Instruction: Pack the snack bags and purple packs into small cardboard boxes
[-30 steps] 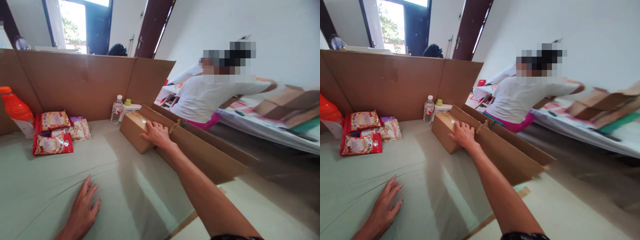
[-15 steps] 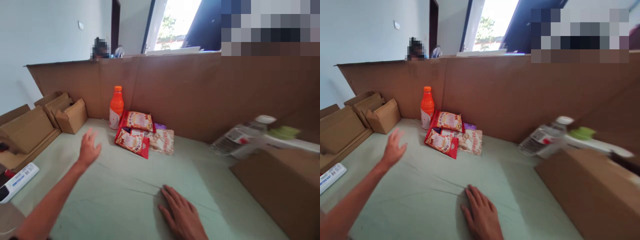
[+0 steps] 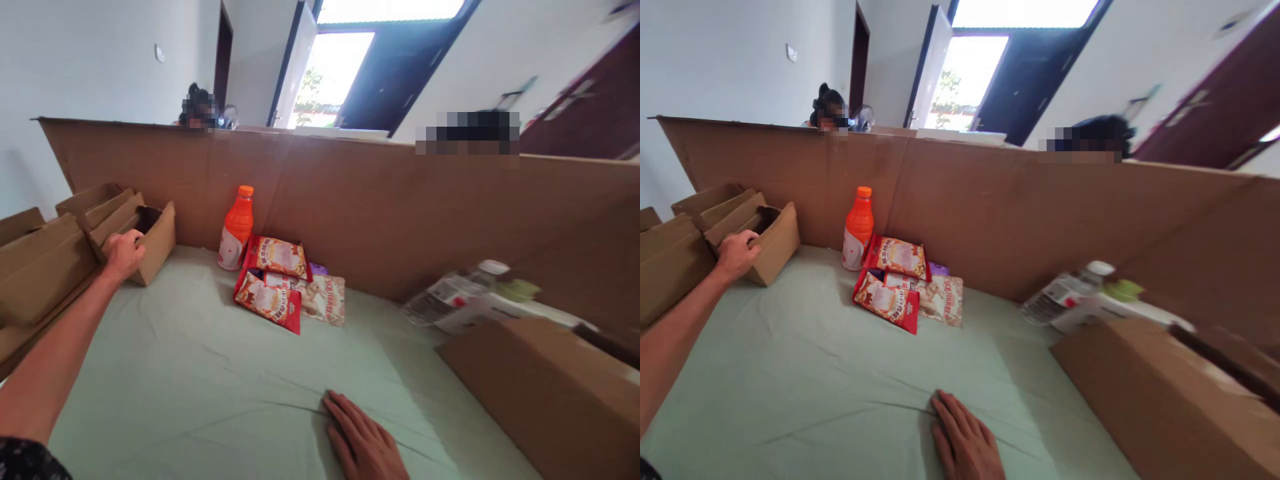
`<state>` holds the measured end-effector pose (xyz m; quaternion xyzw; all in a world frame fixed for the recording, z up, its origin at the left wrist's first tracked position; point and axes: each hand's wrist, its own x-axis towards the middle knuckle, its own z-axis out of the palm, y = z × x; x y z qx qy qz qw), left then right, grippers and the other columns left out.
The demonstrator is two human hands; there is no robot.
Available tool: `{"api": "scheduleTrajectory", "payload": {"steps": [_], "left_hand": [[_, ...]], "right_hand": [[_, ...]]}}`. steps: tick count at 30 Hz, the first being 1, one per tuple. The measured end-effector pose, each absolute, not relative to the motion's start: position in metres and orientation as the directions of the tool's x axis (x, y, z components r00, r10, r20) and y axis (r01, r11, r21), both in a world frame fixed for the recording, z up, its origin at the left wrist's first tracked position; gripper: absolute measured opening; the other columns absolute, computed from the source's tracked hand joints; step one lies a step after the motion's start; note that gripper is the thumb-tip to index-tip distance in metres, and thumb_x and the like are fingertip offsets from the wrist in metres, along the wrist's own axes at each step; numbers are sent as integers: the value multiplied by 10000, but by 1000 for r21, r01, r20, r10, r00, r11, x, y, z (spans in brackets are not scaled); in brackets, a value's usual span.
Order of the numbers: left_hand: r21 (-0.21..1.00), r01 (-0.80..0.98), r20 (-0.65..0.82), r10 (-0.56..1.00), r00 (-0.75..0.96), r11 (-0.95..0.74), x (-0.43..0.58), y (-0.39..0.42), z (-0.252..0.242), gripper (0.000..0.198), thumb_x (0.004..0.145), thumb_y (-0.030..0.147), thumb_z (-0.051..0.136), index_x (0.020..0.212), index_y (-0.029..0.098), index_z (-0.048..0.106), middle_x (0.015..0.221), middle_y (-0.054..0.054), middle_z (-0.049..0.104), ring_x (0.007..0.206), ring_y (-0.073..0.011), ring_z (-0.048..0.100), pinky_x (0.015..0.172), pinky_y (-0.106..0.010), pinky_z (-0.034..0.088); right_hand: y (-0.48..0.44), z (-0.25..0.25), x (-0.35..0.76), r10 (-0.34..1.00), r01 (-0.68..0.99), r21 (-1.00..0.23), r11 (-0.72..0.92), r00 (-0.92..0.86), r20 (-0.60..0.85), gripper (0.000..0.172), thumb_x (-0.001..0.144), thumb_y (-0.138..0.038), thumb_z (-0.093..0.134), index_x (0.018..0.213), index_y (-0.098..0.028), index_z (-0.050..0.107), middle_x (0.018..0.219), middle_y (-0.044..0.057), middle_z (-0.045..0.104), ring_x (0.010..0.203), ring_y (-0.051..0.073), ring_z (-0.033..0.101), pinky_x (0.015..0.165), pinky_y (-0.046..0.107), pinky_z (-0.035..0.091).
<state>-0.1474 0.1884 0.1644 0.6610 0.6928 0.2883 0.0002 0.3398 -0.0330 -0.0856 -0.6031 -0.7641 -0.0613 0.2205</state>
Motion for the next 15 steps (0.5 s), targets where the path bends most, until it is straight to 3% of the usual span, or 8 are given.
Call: {"api": "scheduleTrajectory", "payload": {"steps": [4,6,10,12,15], "left_hand": [[407,868,421,902,97,-284,-121,94,148,243,868,270,490,1016,176,659,1010,-75,731,967,-229,666,947,-392,523],[405,809,426,871,246,-427,-102,44,142,177,875,266,503,905,210,669,911,-37,737,924,-204,677,1015,-408,510],[363,536,532,642,552,-762,-68,-32,142,228,893,68,497,958,222,652,859,-15,710,932,-165,675,1121,-443,458],[366,465,526,591,611,-807,-59,-52,146,279,876,11,508,998,228,636,867,-9,698,953,-157,670,1109,-413,481],[347,472,536,585,609,-810,-52,-64,150,301,854,-3,532,1004,237,635,874,-5,701,972,-162,673,1092,-391,507]], "right_hand": [[-32,-77,338,929,906,-360,223,-85,361,438,935,-469,436,1142,-251,754,1296,114,692,1165,336,665,937,551,551],[-34,-63,334,946,842,-509,178,-5,323,428,916,-520,473,1093,-258,761,1292,116,692,1169,343,661,962,574,537],[-47,-19,315,966,554,-828,84,157,203,482,960,-564,445,1173,-229,719,1376,130,638,1260,324,604,1029,537,510],[-56,3,301,976,370,-927,54,175,127,533,985,-580,394,1253,-216,676,1368,139,642,1227,310,625,997,503,536],[-66,22,278,995,200,-980,20,92,39,564,993,-597,377,1322,-215,631,1345,137,659,1164,298,659,968,482,556]]}}
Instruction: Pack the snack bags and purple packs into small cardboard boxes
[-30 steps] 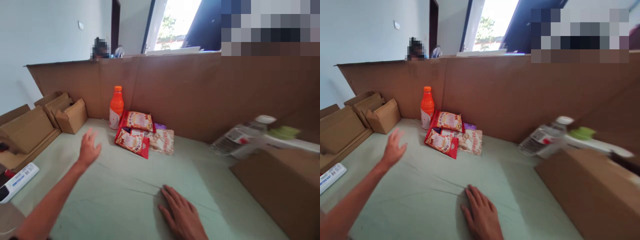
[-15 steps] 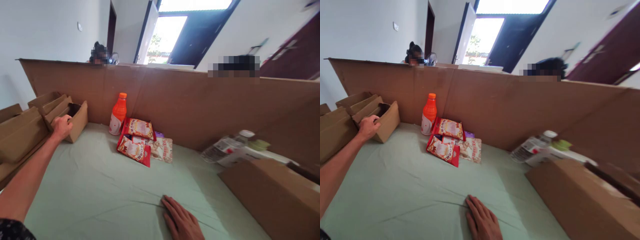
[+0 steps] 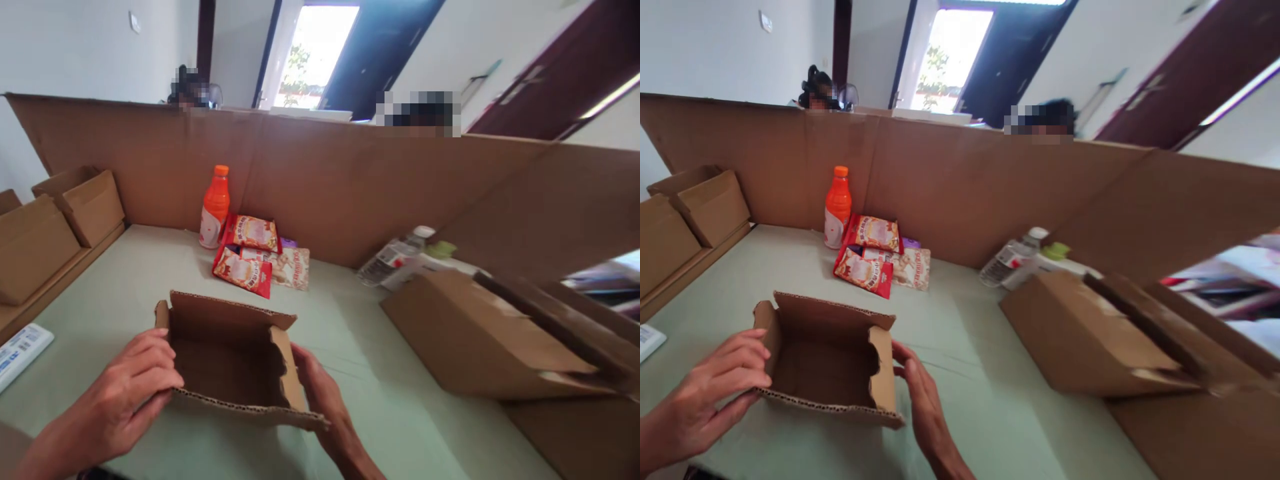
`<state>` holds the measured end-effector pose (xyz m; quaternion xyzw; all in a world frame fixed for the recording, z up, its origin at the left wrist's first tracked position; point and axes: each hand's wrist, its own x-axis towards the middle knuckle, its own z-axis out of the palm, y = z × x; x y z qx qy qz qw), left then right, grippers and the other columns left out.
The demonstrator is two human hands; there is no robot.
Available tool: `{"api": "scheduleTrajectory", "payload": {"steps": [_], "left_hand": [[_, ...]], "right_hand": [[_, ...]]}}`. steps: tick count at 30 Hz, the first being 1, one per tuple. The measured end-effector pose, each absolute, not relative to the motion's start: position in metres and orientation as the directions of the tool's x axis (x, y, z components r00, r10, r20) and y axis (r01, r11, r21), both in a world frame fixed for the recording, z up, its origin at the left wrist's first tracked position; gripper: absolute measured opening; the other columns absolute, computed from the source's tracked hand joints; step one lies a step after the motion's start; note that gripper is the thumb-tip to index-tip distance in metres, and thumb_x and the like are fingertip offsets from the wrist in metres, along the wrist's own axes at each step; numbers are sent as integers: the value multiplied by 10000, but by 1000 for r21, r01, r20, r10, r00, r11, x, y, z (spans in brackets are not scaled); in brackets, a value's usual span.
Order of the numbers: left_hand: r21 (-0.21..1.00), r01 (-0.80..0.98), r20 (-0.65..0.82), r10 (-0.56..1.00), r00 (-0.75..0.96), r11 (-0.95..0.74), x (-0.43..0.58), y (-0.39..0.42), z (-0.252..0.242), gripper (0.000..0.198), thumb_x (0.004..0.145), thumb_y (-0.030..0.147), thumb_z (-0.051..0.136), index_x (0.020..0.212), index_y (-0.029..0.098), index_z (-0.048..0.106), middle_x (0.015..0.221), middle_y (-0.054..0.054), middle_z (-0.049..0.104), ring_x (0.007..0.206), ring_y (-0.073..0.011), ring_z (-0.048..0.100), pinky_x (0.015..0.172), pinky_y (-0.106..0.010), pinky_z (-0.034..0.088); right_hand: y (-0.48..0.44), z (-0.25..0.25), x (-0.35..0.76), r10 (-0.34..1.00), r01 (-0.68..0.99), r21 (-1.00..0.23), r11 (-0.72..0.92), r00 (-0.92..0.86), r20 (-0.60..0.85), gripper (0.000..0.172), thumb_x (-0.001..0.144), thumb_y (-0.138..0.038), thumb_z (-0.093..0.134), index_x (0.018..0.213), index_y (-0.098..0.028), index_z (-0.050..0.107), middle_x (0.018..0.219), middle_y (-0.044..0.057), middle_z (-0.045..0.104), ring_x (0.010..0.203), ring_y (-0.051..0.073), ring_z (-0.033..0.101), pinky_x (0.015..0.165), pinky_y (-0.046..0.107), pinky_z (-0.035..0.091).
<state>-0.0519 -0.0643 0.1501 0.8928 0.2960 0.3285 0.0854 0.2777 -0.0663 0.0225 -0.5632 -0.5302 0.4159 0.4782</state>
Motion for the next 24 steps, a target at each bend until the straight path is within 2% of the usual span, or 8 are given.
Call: {"api": "scheduleTrajectory", "payload": {"steps": [5,9,11,13,15,17,20,24], "left_hand": [[261,563,665,569,484,-784,-46,-69,142,384,814,68,624,1166,221,621,1016,-53,739,1058,-214,680,1028,-420,561],[243,585,713,552,433,-774,-41,-74,131,392,771,42,620,1125,213,621,949,-43,733,1002,-218,686,1016,-455,556],[261,589,716,563,414,-765,-38,-75,128,378,762,29,598,1094,209,622,921,-40,723,973,-214,683,1013,-465,549],[275,586,713,571,408,-762,-35,-74,127,361,762,23,580,1067,212,622,895,-33,714,949,-208,678,1008,-467,545],[273,586,706,572,417,-763,-32,-72,128,348,763,19,572,1046,214,620,875,-25,707,925,-200,673,1001,-463,545],[262,583,702,566,432,-769,-30,-70,130,341,765,9,564,1036,210,615,855,-19,696,891,-188,666,994,-453,546],[249,584,697,562,446,-773,-28,-70,133,334,768,-7,555,1027,198,603,836,-18,680,848,-172,655,994,-441,538],[253,582,709,557,432,-773,-23,-71,132,309,774,-6,541,993,206,592,785,-3,668,797,-162,644,974,-429,542]], "right_hand": [[-71,28,266,997,200,-979,27,64,41,559,981,-600,423,1321,-208,629,1349,132,658,1217,297,632,1006,482,534],[-61,58,287,958,386,-900,204,110,264,401,965,-529,514,1168,-239,700,1205,114,729,1121,286,676,956,462,554],[-53,93,290,901,472,-789,393,-23,434,303,989,-443,515,1121,-252,710,1143,100,742,1084,262,678,915,424,555],[-43,131,281,791,458,-645,612,-325,519,286,1019,-391,486,1123,-238,704,1115,91,743,1069,233,660,904,388,531],[-35,163,263,640,382,-540,750,-625,447,385,1040,-469,429,1125,-206,697,1088,86,743,1070,221,631,926,378,494],[-29,181,247,537,370,-480,796,-797,275,593,1027,-614,303,1007,-183,709,940,82,735,967,218,621,897,382,472],[-30,186,242,572,492,-386,780,-811,121,780,965,-739,149,746,-184,651,688,61,620,728,200,542,799,389,440],[-41,178,276,709,624,-366,691,-684,172,754,970,-723,171,835,-183,678,719,70,619,717,212,527,786,401,418]]}}
